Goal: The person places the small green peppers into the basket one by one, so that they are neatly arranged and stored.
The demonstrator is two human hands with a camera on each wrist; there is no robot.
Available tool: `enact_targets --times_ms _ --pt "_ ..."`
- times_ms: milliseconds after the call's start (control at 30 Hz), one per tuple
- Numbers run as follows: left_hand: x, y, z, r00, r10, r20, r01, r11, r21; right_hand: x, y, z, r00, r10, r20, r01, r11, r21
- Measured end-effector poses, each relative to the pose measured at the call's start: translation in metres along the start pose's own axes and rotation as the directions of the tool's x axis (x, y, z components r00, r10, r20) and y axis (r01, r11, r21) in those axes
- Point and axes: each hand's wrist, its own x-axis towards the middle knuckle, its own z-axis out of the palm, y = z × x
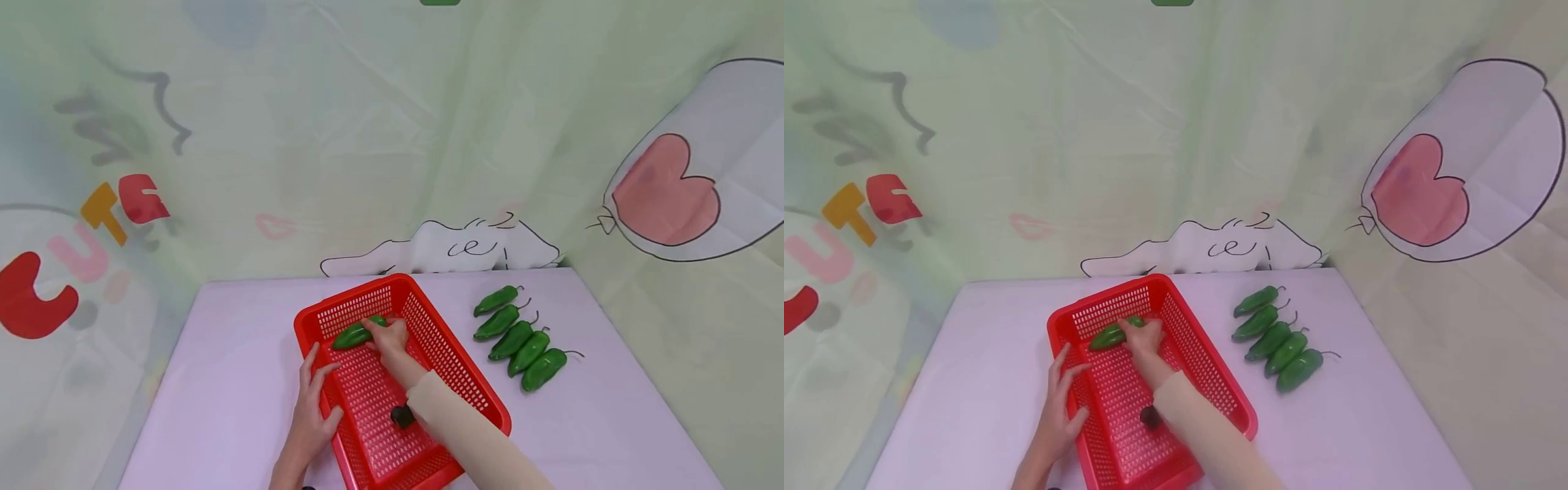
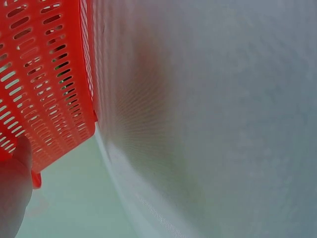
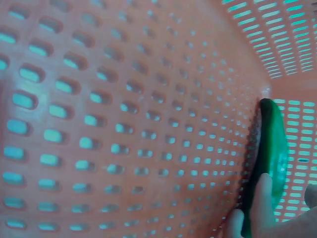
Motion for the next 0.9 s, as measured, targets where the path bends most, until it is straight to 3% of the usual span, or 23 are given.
enact_targets --times_ms 567,900 --pt "0.002 0.001 -0.007 1.0 -0.022 0.007 0.022 1.0 0.007 -0.032 -0.065 -0.039 0.988 -0.007 0.151 0.002 0.999 0.036" --pt "0.0 0.001 -0.001 1.0 -0.01 0.005 0.01 1.0 -0.016 -0.014 -0.088 -0.107 0.988 -0.043 0.151 0.045 0.999 -0.007"
